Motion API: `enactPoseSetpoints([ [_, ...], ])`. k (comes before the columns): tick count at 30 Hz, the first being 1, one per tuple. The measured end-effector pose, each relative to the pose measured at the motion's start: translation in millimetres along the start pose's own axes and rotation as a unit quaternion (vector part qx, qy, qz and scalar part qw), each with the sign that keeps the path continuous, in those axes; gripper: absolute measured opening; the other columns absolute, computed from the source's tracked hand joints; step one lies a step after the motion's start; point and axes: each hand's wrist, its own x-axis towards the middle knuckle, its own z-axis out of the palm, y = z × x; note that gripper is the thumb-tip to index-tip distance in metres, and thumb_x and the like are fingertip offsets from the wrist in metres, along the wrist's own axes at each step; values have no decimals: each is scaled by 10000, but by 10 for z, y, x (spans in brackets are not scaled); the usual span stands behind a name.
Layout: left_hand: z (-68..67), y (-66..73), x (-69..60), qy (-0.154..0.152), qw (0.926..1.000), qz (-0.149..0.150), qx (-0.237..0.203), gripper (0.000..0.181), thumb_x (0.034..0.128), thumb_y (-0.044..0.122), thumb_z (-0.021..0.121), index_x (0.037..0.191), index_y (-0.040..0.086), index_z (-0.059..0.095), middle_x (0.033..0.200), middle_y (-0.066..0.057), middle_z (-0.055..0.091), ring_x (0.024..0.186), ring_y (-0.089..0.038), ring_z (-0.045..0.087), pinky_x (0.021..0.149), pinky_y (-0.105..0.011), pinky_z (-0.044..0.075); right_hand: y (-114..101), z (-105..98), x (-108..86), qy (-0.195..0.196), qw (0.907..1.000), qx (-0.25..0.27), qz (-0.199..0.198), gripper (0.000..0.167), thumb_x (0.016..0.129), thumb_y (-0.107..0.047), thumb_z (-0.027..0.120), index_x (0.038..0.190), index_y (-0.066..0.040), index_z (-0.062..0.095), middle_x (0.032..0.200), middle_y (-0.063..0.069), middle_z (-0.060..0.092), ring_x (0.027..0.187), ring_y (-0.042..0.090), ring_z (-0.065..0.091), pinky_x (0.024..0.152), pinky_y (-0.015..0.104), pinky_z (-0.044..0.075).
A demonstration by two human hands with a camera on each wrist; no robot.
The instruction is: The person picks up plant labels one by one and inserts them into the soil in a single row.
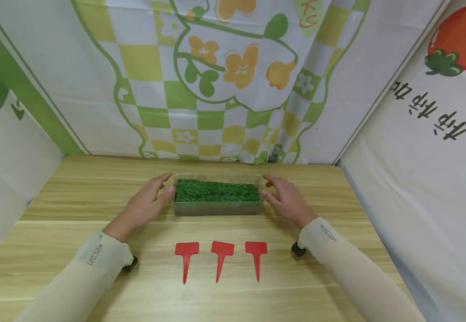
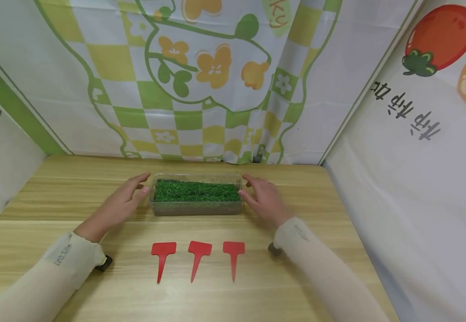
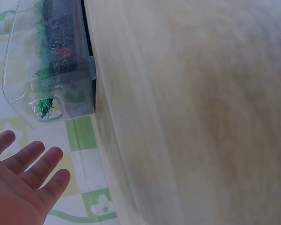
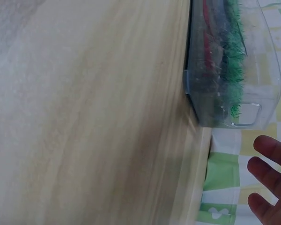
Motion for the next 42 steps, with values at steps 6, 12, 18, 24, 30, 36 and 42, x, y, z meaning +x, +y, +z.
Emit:
enactPoseSetpoints([
  [6, 38, 13, 7, -98, 9999, -19, -43, 635, 1087, 461, 332, 1609, 121, 209, 1627, -196, 264, 1392, -453, 400, 1084, -690, 330, -22, 31, -3, -140, 9999, 28, 55, 633, 1048, -509, 439, 1535, -107, 397, 1289, 125, 642, 1206, 324, 596, 1037, 561, 441],
  [12, 69, 5, 26, -145, 9999, -30, -20, 640, 1088, 477, 297, 1607, 111, 216, 1624, -202, 267, 1400, -450, 389, 1104, -670, 322, -19, 68, 6, -221, 9997, -15, 101, 635, 1047, -527, 424, 1547, -138, 381, 1288, 110, 642, 1210, 309, 596, 1053, 548, 437],
  [18, 91, -13, 37, -216, 9997, 39, -50, 603, 1103, 430, 265, 1603, 95, 224, 1626, -203, 267, 1413, -440, 375, 1147, -636, 281, -35, 124, 17, -325, 9991, -105, 232, 664, 1039, -558, 414, 1563, -156, 348, 1308, 106, 633, 1237, 303, 581, 1089, 549, 406],
  [24, 97, -7, 53, -386, 9992, -39, 84, 600, 1103, 421, 277, 1616, 125, 183, 1650, -171, 228, 1474, -432, 288, 1176, -628, 231, -65, 141, 21, -476, 9978, -5, 467, 671, 1041, -535, 430, 1580, -153, 313, 1361, 115, 613, 1279, 297, 562, 1119, 554, 378],
  [30, 78, -3, 61, -575, 9981, -124, 157, 628, 1093, 456, 298, 1629, 186, 114, 1667, -135, 192, 1423, -422, 394, 1159, -639, 262, -67, 162, 43, -474, 9974, 247, 492, 614, 1058, -378, 459, 1587, -113, 294, 1380, 133, 591, 1240, 314, 589, 1062, 522, 450],
  [36, 45, 4, 49, -757, 9969, -201, 86, 653, 1082, 489, 326, 1630, 206, 113, 1661, -129, 219, 1377, -404, 468, 1129, -657, 299, -101, 183, 31, -536, 9971, 372, 402, 596, 1075, -278, 405, 1589, -32, 230, 1307, 161, 596, 1170, 310, 591, 1023, 515, 462],
  [42, 19, 15, 38, -826, 9963, -232, 30, 659, 1081, 486, 332, 1629, 194, 112, 1666, -106, 212, 1386, -390, 461, 1138, -639, 302, -169, 176, 33, -632, 9958, 490, 441, 578, 1074, -204, 365, 1582, 13, 195, 1227, 134, 594, 1111, 260, 575, 1017, 478, 458],
])
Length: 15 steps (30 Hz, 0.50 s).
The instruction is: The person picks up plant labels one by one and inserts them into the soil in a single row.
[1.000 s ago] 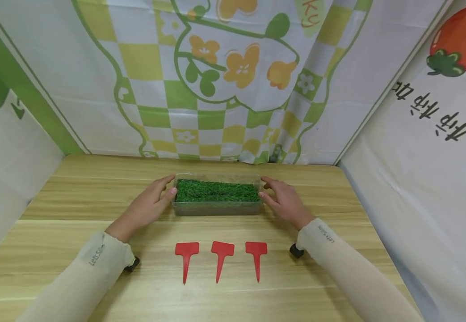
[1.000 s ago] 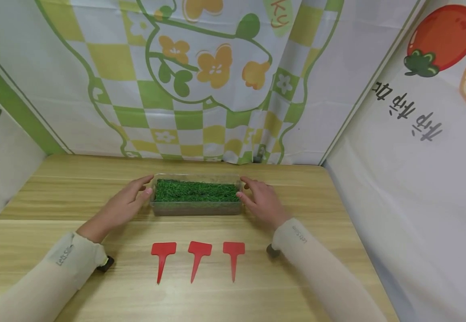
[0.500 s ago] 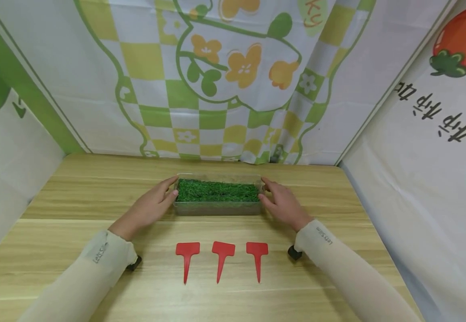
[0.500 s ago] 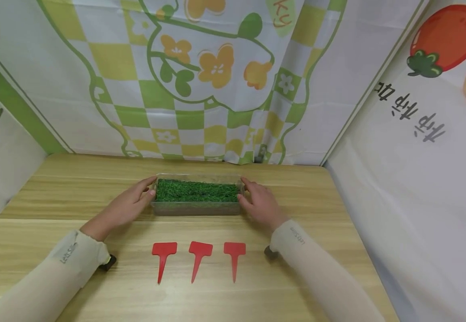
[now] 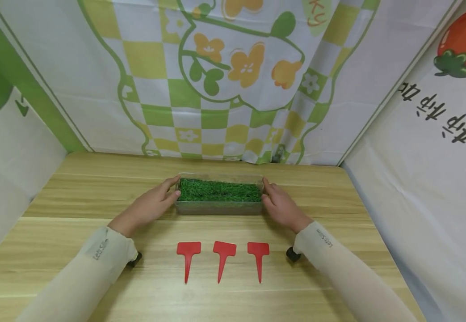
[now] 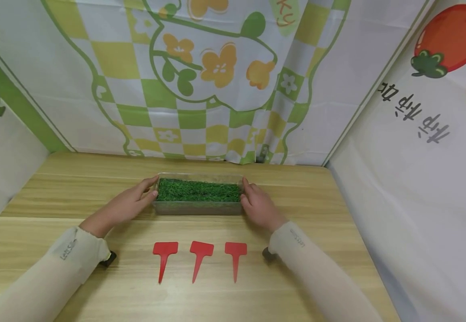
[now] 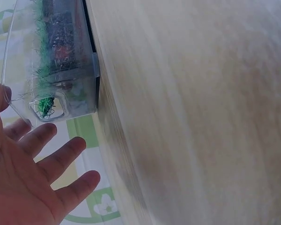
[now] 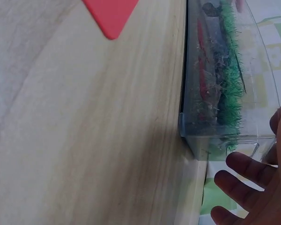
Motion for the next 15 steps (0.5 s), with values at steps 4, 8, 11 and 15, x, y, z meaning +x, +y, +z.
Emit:
enactPoseSetpoints([
  [4, 0, 17, -5, -76, 10000, 32, -33, 660, 1087, 463, 332, 1629, 165, 100, 1669, -115, 194, 1392, -392, 450, 1143, -635, 298, -20, -15, -16, -39, 9999, -82, 55, 574, 1075, -203, 358, 1583, 7, 194, 1156, 105, 589, 999, 225, 557, 952, 448, 473],
  [8, 12, 15, -4, -134, 9999, 35, 5, 663, 1089, 465, 317, 1629, 161, 83, 1672, -117, 180, 1396, -400, 441, 1137, -638, 304, -30, -16, -36, -66, 9999, -84, 123, 573, 1080, -205, 363, 1584, 8, 190, 1118, 101, 572, 949, 222, 526, 921, 440, 466],
  [11, 17, 15, -6, -160, 9999, 7, 10, 664, 1089, 472, 310, 1630, 170, 73, 1676, -109, 169, 1396, -402, 441, 1137, -641, 302, -31, -3, -47, -54, 9998, -52, 160, 575, 1084, -205, 365, 1584, 13, 185, 1119, 103, 561, 961, 223, 519, 929, 448, 462],
  [15, 12, 23, -13, -196, 9997, -56, 150, 671, 1085, 489, 300, 1631, 172, 70, 1676, -107, 175, 1408, -411, 420, 1133, -647, 302, -37, 14, -66, -23, 9997, -16, 231, 574, 1089, -223, 360, 1590, -6, 184, 1095, 97, 558, 934, 227, 517, 889, 438, 459],
])
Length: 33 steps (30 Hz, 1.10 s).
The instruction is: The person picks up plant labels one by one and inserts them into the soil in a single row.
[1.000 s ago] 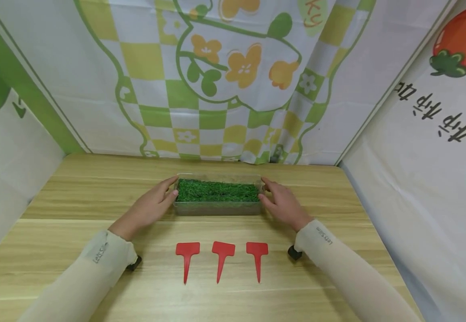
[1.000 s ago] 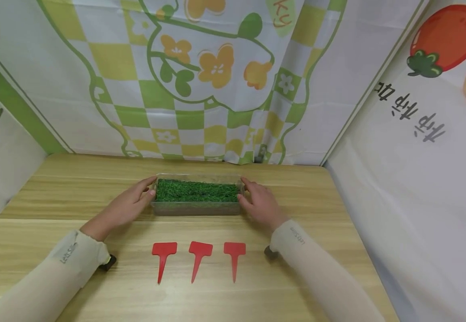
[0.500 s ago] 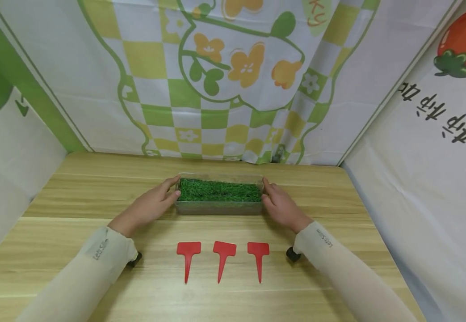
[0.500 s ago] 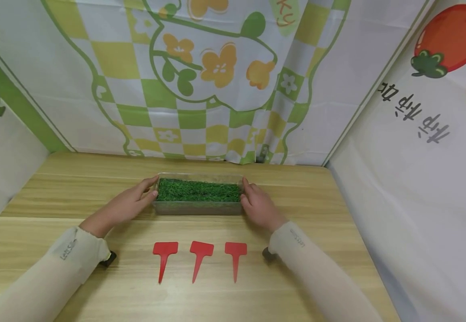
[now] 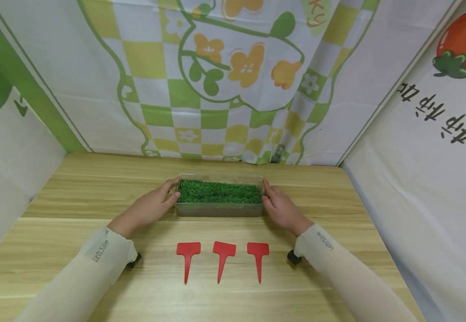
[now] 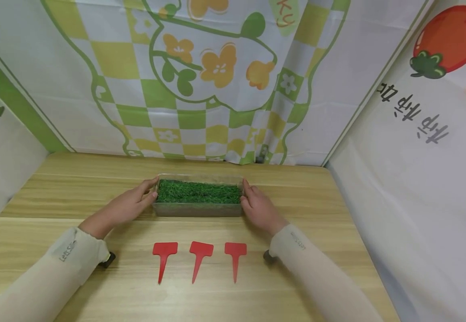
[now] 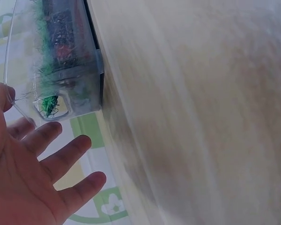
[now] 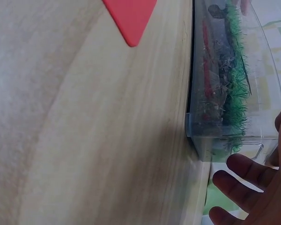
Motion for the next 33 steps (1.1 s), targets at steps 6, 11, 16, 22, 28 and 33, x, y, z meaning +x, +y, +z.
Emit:
enactPoseSetpoints([
  [6, -13, 18, -17, -33, 9997, -18, 248, 679, 1085, 495, 293, 1630, 158, 70, 1670, -109, 200, 1411, -422, 411, 1122, -641, 325, -1, 10, -25, -106, 9997, 196, 31, 586, 1099, -259, 344, 1603, -36, 144, 1392, 169, 525, 1226, 277, 541, 1055, 491, 434],
  [11, -16, 22, -34, -34, 9997, -14, 260, 680, 1083, 500, 294, 1630, 164, 68, 1669, -105, 206, 1396, -420, 435, 1120, -641, 329, 9, 17, -36, -194, 9995, 245, 86, 594, 1102, -280, 331, 1611, -64, 114, 1565, 170, 391, 1411, 298, 426, 1150, 500, 362],
  [16, -23, 37, -65, -72, 9997, -14, 218, 681, 1081, 500, 309, 1631, 176, 74, 1663, -103, 225, 1366, -410, 478, 1122, -643, 325, 12, 21, -58, -186, 9995, 251, 53, 600, 1097, -272, 336, 1607, -46, 116, 1569, 186, 385, 1422, 319, 414, 1149, 515, 359],
  [22, -12, 31, -81, -75, 9998, 6, 185, 676, 1081, 499, 307, 1632, 191, 64, 1663, -99, 226, 1369, -406, 475, 1120, -644, 325, 10, 37, -80, -141, 9997, 186, 53, 597, 1099, -277, 339, 1610, -58, 121, 1548, 181, 416, 1407, 314, 434, 1140, 509, 373],
  [28, 3, 28, -105, -67, 9999, -6, 107, 677, 1079, 507, 309, 1632, 197, 70, 1663, -90, 230, 1366, -412, 476, 1099, -658, 343, -2, 45, -98, -120, 9998, 155, 74, 596, 1102, -279, 339, 1611, -64, 117, 1537, 183, 432, 1388, 328, 455, 1126, 522, 385],
  [33, 2, 50, -114, -27, 9998, 30, 197, 674, 1082, 488, 321, 1629, 165, 96, 1658, -101, 241, 1373, -432, 457, 1096, -661, 345, -9, 44, -111, -129, 9998, 130, 110, 593, 1102, -273, 338, 1611, -62, 119, 1467, 171, 498, 1313, 312, 519, 1090, 517, 419],
])
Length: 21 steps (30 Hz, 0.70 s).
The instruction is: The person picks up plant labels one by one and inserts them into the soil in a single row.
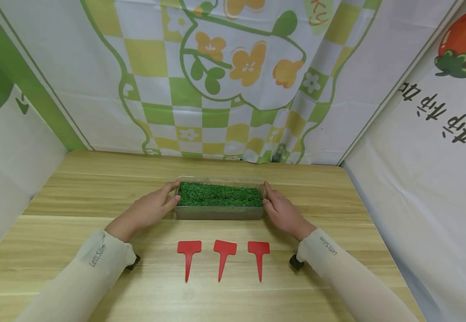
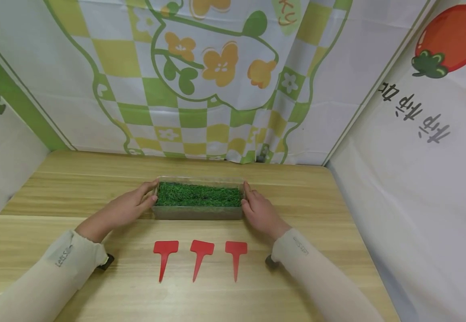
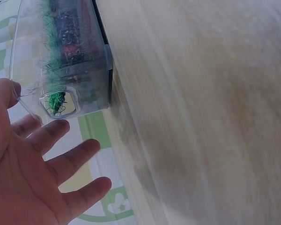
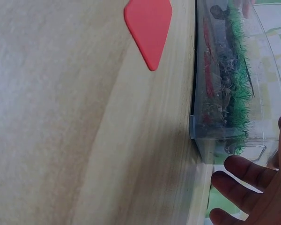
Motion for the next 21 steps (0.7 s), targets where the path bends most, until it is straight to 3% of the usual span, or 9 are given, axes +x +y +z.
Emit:
enactPoseSetpoints([
  [4, -11, 10, 26, 156, 9997, -58, 203, 667, 1072, 492, 368, 1617, 157, 179, 1636, -112, 298, 1453, -517, 262, 1154, -712, 140, 3, 0, -6, 1, 10000, -15, -4, 591, 1103, -277, 335, 1612, -70, 117, 1390, 153, 545, 1244, 288, 557, 1057, 511, 441],
  [7, -22, 9, 44, 255, 9990, -160, 325, 663, 1057, 515, 400, 1600, 169, 243, 1619, -108, 338, 1472, -561, 130, 1130, -753, -1, 5, -3, -10, 4, 10000, -23, -3, 590, 1104, -282, 335, 1613, -73, 122, 1379, 151, 551, 1242, 289, 560, 1055, 512, 443],
  [14, -53, 22, 25, 348, 9983, -285, 378, 669, 1036, 544, 437, 1590, 207, 278, 1622, -176, 297, 1457, -588, 122, 1098, -788, -1, 8, -10, -22, -3, 10000, -33, -29, 589, 1104, -288, 344, 1615, -88, 130, 1521, 171, 457, 1373, 337, 475, 1121, 526, 392],
  [21, -32, -14, -4, 372, 9962, -382, 689, 665, 1033, 608, 358, 1610, 308, 216, 1627, -237, 229, 1437, -621, 139, 1048, -841, 39, 8, -12, -36, -8, 10000, -31, -16, 591, 1105, -315, 344, 1620, -123, 126, 1572, 160, 399, 1414, 352, 428, 1143, 538, 365],
])
